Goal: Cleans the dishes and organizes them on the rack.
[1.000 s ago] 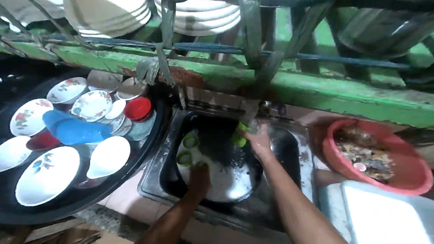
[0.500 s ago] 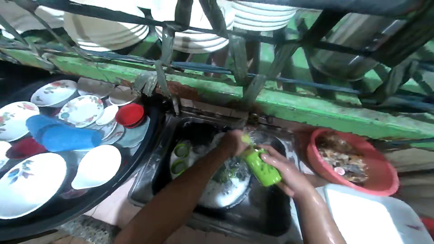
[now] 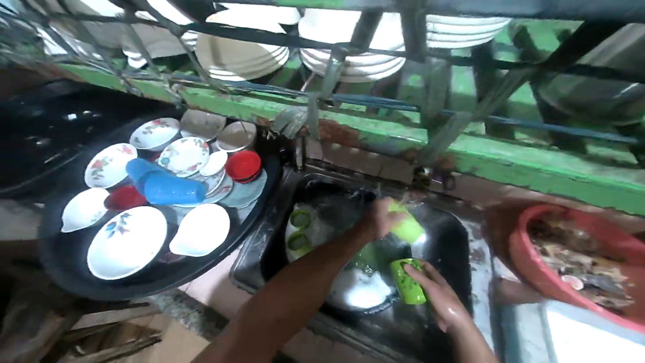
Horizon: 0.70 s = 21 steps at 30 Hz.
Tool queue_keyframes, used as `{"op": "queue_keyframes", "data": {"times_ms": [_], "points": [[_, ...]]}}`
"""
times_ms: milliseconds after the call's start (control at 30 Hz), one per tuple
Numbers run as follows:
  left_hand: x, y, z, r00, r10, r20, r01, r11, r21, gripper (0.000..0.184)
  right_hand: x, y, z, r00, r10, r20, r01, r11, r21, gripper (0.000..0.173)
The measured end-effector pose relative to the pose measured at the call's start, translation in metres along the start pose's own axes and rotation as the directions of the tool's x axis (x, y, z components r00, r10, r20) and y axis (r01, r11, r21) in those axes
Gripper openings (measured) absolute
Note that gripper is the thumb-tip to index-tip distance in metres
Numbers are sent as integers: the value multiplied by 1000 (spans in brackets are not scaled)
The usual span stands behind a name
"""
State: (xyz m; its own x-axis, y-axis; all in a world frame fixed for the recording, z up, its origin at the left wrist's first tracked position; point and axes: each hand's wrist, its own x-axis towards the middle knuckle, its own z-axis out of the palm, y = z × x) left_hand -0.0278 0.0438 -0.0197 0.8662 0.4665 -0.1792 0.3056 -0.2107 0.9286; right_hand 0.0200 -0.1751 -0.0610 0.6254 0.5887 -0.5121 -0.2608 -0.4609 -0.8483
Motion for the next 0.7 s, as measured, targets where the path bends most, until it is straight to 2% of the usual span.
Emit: {"op": "queue_keyframes", "data": {"times_ms": [33, 100, 167, 200, 233, 267, 333, 367, 400, 467, 533, 600, 667, 700], "points": [[-5, -6, -3, 995, -85, -49, 73, 977, -201, 39, 3, 0, 3, 1000, 28, 2, -28, 998, 51, 48], [-26, -7, -15, 960, -269, -76, 198, 845, -497, 51, 8, -2, 12, 991, 120, 52, -127, 977, 173, 48], [-58, 4, -37, 917, -367, -160, 151, 687, -711, 49, 12, -11, 30, 971, 200, 131, -230, 933, 277, 60], [-79, 14, -55, 894, -356, -272, 75, 718, -692, 45, 13, -21, 44, 966, 205, 158, -244, 924, 296, 62], [-101, 20, -76, 862, -287, -417, -7, 817, -577, 40, 10, -36, 62, 970, 174, 170, -219, 931, 293, 60], [-124, 24, -99, 813, -157, -561, -92, 916, -390, 36, 5, -55, 83, 977, 112, 180, -159, 947, 278, 56], [-162, 26, -153, 648, 91, -756, -223, 972, -74, 28, -9, -98, 127, 963, -66, 261, 10, 977, 213, 50], [-177, 32, -181, 564, 113, -818, -175, 984, 15, 27, -12, -120, 149, 929, -164, 333, 113, 979, 168, 51], [-191, 37, -210, 495, 113, -861, -56, 994, 98, 34, -12, -143, 172, 890, -237, 390, 188, 969, 161, 54], [-205, 38, -266, 408, 114, -906, 180, 963, 202, 43, -11, -186, 205, 791, -346, 505, 284, 938, 199, 59], [-210, 30, -312, 393, 59, -918, 350, 913, 209, 47, -5, -213, 217, 751, -408, 518, 361, 912, 194, 57], [-214, 28, -336, 396, -23, -918, 495, 848, 192, 50, 24, -210, 208, 770, -399, 498, 459, 889, 4, 51], [-220, 34, -326, 425, 13, -905, 528, 808, 259, 58, 72, -168, 184, 779, -381, 499, 576, 750, -326, 42], [-223, 37, -305, 462, 89, -882, 492, 802, 339, 53, 99, -133, 167, 786, -358, 504, 599, 642, -478, 41]]}}
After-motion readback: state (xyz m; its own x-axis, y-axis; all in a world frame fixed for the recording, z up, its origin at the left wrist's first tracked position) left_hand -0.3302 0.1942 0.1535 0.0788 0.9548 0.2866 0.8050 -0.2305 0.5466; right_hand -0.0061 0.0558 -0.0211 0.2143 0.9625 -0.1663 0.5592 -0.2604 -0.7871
